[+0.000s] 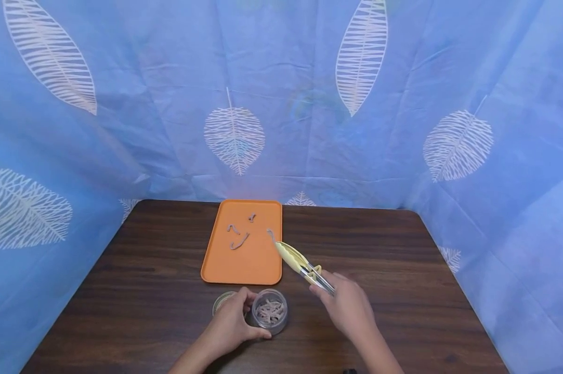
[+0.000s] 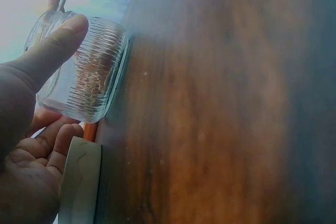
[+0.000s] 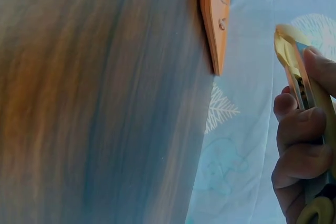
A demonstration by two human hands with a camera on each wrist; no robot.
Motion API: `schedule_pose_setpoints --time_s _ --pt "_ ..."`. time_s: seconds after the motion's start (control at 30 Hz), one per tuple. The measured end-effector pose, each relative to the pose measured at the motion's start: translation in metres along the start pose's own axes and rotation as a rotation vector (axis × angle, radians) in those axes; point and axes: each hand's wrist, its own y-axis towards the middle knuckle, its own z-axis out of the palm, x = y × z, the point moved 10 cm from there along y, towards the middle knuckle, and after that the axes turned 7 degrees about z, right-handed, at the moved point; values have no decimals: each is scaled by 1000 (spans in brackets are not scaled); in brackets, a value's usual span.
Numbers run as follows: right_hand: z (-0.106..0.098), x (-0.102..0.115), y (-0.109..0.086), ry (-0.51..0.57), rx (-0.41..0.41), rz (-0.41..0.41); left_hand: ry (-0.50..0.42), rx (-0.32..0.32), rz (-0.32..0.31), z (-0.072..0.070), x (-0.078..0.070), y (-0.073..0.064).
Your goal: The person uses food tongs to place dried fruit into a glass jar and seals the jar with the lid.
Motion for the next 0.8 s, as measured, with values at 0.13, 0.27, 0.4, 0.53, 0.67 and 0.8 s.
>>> schedule_pose_setpoints --time_s 0.13,0.27,0.4,0.53,0.67,0.8 --pt "-6 -4 -8 21 -12 -8 -8 -2 0 0 1 0" --pt "-10 -7 -18 16 6 -23 -18 3 2 1 1 -1" --pt "-14 -12 -27 -3 40 -35 -9 -1 10 0 1 0" --pt "-14 -19 -38 -10 102 -37 -2 -1 15 0 0 0" --pt "-14 -23 -48 -6 158 -70 2 -3 17 0 0 0" --pt "-17 -22 -55 -19 159 -166 -4 -4 11 0 1 0"
